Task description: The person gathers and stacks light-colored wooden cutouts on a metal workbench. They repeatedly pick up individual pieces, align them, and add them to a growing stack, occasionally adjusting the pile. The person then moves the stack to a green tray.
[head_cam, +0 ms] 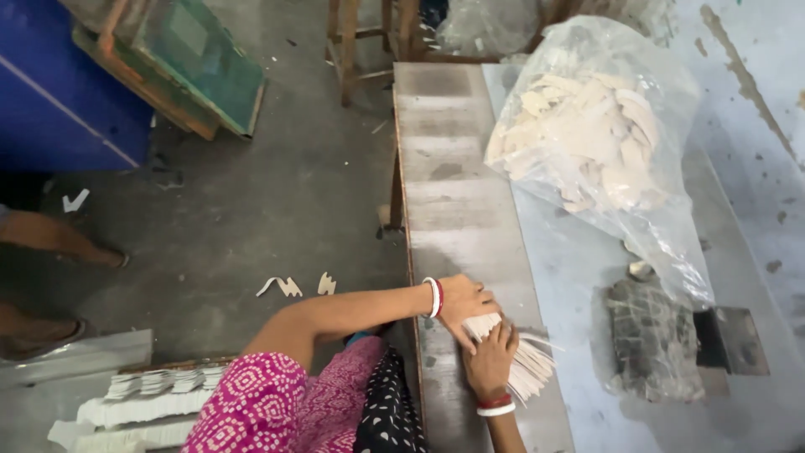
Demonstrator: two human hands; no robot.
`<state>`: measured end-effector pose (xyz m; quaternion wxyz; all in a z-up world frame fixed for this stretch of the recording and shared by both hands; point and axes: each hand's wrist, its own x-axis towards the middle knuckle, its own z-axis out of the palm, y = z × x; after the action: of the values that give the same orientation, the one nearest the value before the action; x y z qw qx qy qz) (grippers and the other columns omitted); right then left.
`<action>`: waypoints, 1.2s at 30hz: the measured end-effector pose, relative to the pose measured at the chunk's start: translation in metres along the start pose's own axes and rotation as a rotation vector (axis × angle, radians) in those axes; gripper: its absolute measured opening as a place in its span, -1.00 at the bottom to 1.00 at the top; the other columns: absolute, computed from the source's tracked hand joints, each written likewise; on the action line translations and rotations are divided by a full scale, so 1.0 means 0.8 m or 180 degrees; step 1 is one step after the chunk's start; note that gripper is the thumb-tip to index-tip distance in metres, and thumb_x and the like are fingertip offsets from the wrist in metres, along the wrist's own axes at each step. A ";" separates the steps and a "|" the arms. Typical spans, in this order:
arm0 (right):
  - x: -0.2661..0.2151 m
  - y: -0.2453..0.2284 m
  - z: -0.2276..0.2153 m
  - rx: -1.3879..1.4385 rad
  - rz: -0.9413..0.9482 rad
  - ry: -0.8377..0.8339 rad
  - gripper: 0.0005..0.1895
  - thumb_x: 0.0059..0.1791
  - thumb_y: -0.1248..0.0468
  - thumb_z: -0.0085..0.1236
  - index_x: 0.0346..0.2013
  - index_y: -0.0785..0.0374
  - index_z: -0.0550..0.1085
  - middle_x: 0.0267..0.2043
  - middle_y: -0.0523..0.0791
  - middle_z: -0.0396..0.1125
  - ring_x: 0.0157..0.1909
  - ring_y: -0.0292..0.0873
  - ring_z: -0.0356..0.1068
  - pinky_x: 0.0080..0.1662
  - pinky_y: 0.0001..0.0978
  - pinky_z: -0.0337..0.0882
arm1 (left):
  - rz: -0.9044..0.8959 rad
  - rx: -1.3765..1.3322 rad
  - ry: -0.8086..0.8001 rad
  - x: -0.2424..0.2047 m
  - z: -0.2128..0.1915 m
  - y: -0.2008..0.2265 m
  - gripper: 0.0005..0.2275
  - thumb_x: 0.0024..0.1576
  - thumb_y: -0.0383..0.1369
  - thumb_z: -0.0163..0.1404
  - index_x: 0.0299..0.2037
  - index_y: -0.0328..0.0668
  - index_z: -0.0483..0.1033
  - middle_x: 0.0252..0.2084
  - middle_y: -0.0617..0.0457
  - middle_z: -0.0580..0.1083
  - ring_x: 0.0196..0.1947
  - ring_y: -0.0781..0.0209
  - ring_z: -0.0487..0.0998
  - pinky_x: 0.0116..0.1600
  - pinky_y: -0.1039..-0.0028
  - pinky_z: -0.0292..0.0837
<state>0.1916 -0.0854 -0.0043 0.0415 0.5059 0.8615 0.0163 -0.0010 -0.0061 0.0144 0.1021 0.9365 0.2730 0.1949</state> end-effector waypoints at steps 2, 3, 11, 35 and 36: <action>0.000 -0.001 0.012 0.0012 0.0087 0.0054 -0.44 -0.09 0.03 0.05 -0.04 0.49 0.52 0.28 0.26 0.15 0.39 0.24 0.02 0.42 0.15 -0.12 | -0.0036 0.0046 -0.0035 0.003 0.008 -0.004 -0.16 -0.22 0.44 0.07 -0.01 -0.19 0.48 -0.16 -0.16 0.52 -0.25 -0.18 0.57 -0.28 0.14 0.53; 0.003 0.000 0.018 0.0012 0.0130 0.0137 -0.48 -0.05 0.05 0.03 -0.06 0.48 0.52 0.26 0.24 0.18 0.37 0.23 0.05 0.42 0.14 -0.08 | -0.0103 0.0131 -0.0049 0.005 0.011 -0.007 -0.16 -0.23 0.45 0.08 -0.07 -0.21 0.48 -0.18 -0.16 0.52 -0.20 -0.16 0.56 -0.26 0.15 0.53; 0.010 0.002 0.008 -0.0049 0.0247 0.0331 -0.43 -0.04 -0.07 0.02 -0.17 0.44 0.57 0.14 0.15 0.28 0.21 0.16 0.20 0.23 0.02 0.14 | 0.0328 0.0467 0.0098 0.009 -0.015 -0.019 -0.13 -0.38 0.45 0.12 -0.18 -0.25 0.45 -0.25 -0.12 0.50 -0.16 -0.08 0.53 0.03 -0.01 0.46; -0.040 0.067 0.011 0.0130 0.0338 0.0950 -0.26 -0.09 -0.14 0.06 0.19 0.34 0.34 0.14 0.05 0.30 0.16 0.13 0.28 0.22 0.02 0.23 | 0.0453 -0.0129 -0.0089 0.013 0.044 -0.055 -0.29 -0.18 0.29 0.15 -0.07 -0.17 0.41 -0.17 -0.06 0.49 -0.20 -0.08 0.57 -0.18 0.13 0.51; -0.047 0.073 0.011 0.0134 0.0411 0.1003 -0.25 -0.10 -0.17 0.06 0.17 0.32 0.34 0.13 0.03 0.31 0.16 0.14 0.28 0.21 0.01 0.24 | 0.0432 -0.0150 -0.0096 0.013 0.044 -0.056 -0.28 -0.20 0.28 0.17 -0.06 -0.17 0.40 -0.16 -0.06 0.49 -0.19 -0.08 0.57 -0.17 0.13 0.52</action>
<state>0.2612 -0.0896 -0.0071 -0.1058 0.5521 0.8231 0.0800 0.0010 0.0339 -0.0276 0.1147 0.9531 0.2026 0.1936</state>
